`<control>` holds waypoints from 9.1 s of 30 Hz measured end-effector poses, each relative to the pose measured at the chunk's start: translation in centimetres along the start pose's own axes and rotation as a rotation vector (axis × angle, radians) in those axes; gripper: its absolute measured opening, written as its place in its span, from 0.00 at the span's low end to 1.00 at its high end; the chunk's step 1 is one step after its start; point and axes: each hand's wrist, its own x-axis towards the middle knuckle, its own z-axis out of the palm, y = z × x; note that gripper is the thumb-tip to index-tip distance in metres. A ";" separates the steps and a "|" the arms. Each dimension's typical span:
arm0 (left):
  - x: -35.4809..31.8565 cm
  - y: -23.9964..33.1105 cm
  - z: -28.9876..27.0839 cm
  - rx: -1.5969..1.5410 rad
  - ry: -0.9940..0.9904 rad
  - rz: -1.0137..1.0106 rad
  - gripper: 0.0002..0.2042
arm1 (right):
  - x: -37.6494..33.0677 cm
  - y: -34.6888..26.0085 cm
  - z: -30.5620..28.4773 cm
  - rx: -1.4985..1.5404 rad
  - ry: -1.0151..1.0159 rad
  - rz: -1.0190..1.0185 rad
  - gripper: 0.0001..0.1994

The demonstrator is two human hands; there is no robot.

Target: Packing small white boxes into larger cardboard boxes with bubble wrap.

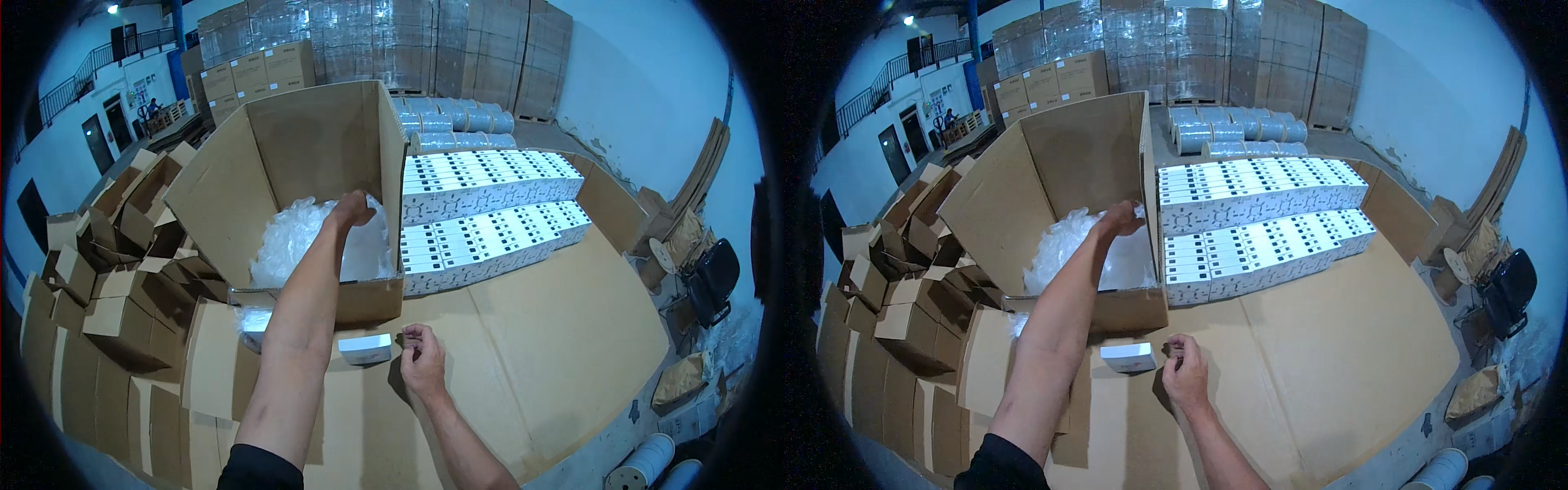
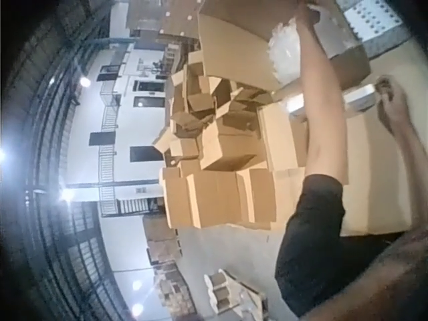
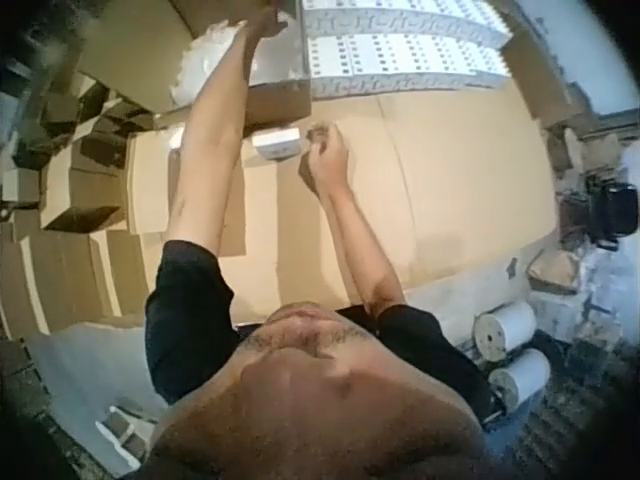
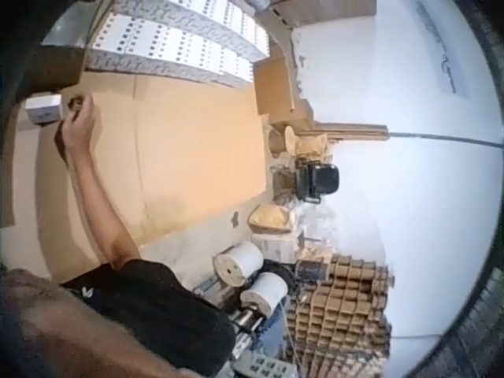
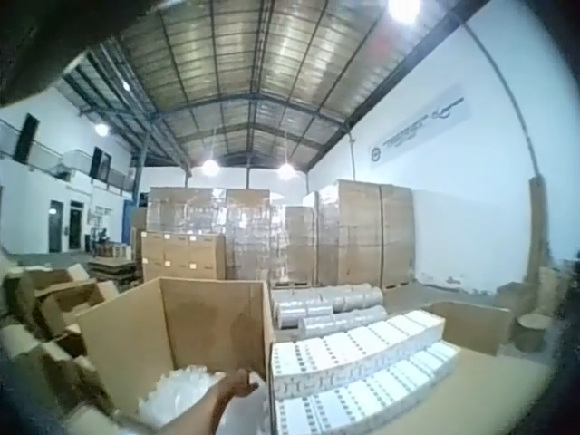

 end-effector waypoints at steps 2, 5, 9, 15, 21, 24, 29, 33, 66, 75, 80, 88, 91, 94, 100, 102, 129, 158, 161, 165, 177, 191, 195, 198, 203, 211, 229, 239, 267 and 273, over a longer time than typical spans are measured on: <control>-0.5 1.3 0.6 -0.051 -0.025 0.017 0.22 | -0.2 -0.1 -0.4 0.010 0.001 0.018 0.17; -0.9 1.8 -0.8 -0.086 0.003 0.016 0.22 | 0.0 -0.6 -0.6 0.036 0.003 0.024 0.16; -2.1 2.8 -3.8 -0.127 0.191 0.040 0.18 | 0.2 -0.6 -0.7 0.031 -0.001 0.049 0.16; -4.1 2.6 -9.8 -0.444 0.612 0.115 0.13 | 0.2 -1.2 -0.6 0.027 0.006 0.053 0.13; -11.4 5.0 -15.9 -0.532 0.851 -0.019 0.14 | 0.0 -0.7 -0.4 0.104 0.023 -0.002 0.12; -18.3 8.1 -16.3 -0.572 0.924 -0.023 0.14 | 0.1 0.8 -0.5 0.173 0.044 0.063 0.11; -28.9 8.9 -11.2 -0.760 0.949 -0.010 0.15 | -1.0 0.4 -1.3 0.313 -0.054 0.094 0.14; -36.2 8.0 -4.9 -0.807 0.831 -0.115 0.14 | -4.3 -1.1 -3.4 0.589 -0.282 -0.007 0.26; -42.9 6.7 3.7 -1.178 0.135 -0.369 0.14 | -4.1 -4.1 -4.7 0.422 -0.338 0.189 0.06; -42.6 5.4 3.5 -1.171 0.182 -0.376 0.11 | -3.2 -3.5 -6.0 0.354 -0.285 0.297 0.09; -42.6 5.2 3.6 -1.253 0.277 -0.333 0.09 | -3.2 -3.9 -5.9 0.356 -0.265 0.312 0.12; -43.0 6.0 3.4 -1.367 0.093 -0.240 0.17 | -3.5 -3.8 -5.7 0.376 -0.303 0.328 0.11; -42.9 6.5 2.8 -1.354 0.176 -0.112 0.17 | -3.4 -4.1 -5.8 0.405 -0.296 0.343 0.12; -43.0 6.7 2.9 -1.336 0.228 -0.082 0.15 | -3.5 -4.5 -5.7 0.410 -0.278 0.369 0.12; -43.2 5.5 3.6 -1.329 0.108 -0.183 0.09 | -3.6 -4.1 -5.4 0.500 -0.251 0.365 0.13; -43.2 5.6 3.4 -1.323 0.129 -0.233 0.08 | -3.7 -4.1 -5.5 0.534 -0.250 0.380 0.12; -43.4 6.6 4.7 -1.132 0.272 -0.403 0.15 | -6.9 -5.2 -2.8 0.232 -0.293 0.154 0.08; -43.6 7.2 3.7 -0.709 0.478 -0.240 0.18 | -6.8 -6.3 -3.2 0.356 -0.222 0.299 0.13; -43.6 7.1 3.7 -0.662 0.472 -0.194 0.16 | -7.3 -6.0 -3.0 0.134 -0.148 0.230 0.15; -43.0 5.5 3.7 -1.156 0.397 -0.409 0.14 | -7.0 -6.1 -2.8 0.086 -0.048 0.129 0.16; -43.1 5.9 3.2 -1.124 -0.158 -0.212 0.21 | -4.6 -5.6 -4.5 0.401 -0.175 0.158 0.09; -42.9 6.7 2.9 -1.079 -0.052 -0.174 0.17 | -1.8 -10.3 -6.8 -0.406 -0.326 -0.607 0.12; -42.6 6.8 2.4 -0.989 -0.057 -0.294 0.18 | -1.8 -10.5 -6.9 -0.386 -0.409 -0.701 0.11; -42.6 6.8 2.5 -0.978 -0.028 -0.283 0.18 | -1.1 -11.1 -6.9 -0.375 -0.509 -0.818 0.09; -43.0 6.0 3.6 -0.982 0.016 -0.195 0.19 | 1.0 -14.2 -6.9 -0.509 -0.968 -0.502 0.08; -43.0 6.2 2.8 -0.953 -0.105 -0.135 0.27 | 2.0 -14.3 -7.6 -0.533 -1.076 -0.576 0.13; -42.4 5.4 2.9 -1.048 -0.039 -0.152 0.30 | 1.6 -3.9 -3.3 0.496 -0.479 0.062 0.23; -42.3 5.3 2.5 -1.115 -0.073 -0.184 0.32 | 2.0 -3.0 -4.2 0.461 -0.466 0.189 0.17; -42.1 4.8 2.7 -1.043 -0.048 -0.162 0.32 | 1.0 -4.5 -6.2 0.802 -0.270 0.053 0.12; -42.2 4.5 2.8 -1.017 -0.050 -0.146 0.30 | 0.9 -3.9 -5.8 0.749 -0.306 0.042 0.14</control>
